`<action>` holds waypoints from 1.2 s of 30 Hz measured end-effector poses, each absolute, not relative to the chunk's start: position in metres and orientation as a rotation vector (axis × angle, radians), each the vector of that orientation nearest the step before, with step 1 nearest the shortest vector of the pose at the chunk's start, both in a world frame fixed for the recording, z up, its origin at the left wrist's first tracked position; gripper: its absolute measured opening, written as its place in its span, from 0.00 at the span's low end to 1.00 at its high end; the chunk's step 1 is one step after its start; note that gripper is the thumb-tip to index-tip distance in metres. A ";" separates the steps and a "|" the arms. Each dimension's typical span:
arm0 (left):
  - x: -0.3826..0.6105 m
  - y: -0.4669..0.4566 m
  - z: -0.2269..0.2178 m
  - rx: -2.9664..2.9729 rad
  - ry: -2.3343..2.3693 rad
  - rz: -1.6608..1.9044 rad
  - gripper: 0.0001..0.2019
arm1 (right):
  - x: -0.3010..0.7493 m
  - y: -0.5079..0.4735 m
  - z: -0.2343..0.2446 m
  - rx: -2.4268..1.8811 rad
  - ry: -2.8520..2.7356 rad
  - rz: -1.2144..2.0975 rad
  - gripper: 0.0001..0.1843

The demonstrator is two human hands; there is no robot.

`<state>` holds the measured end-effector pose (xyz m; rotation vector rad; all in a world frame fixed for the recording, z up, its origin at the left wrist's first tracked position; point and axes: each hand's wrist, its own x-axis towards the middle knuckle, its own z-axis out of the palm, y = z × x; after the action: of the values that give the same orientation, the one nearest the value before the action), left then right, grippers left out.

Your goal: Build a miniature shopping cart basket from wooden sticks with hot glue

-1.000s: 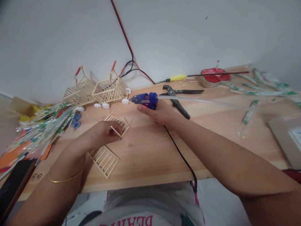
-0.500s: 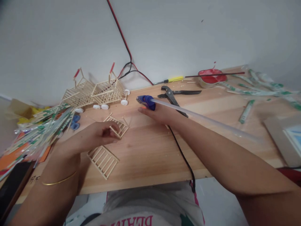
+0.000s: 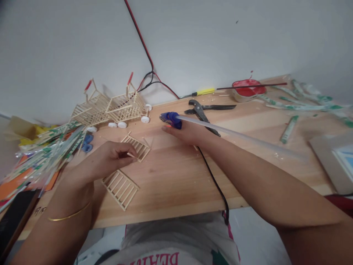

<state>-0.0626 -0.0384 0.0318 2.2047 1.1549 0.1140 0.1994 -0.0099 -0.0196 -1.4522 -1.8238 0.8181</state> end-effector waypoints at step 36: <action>-0.068 -0.036 0.016 2.146 1.171 0.124 0.06 | 0.202 -0.018 -0.003 -1.316 -2.237 0.494 0.11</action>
<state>-0.0678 -0.0356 0.0163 2.1460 1.1706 0.1239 0.2016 -0.0182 -0.0028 -1.3164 -2.2375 0.4940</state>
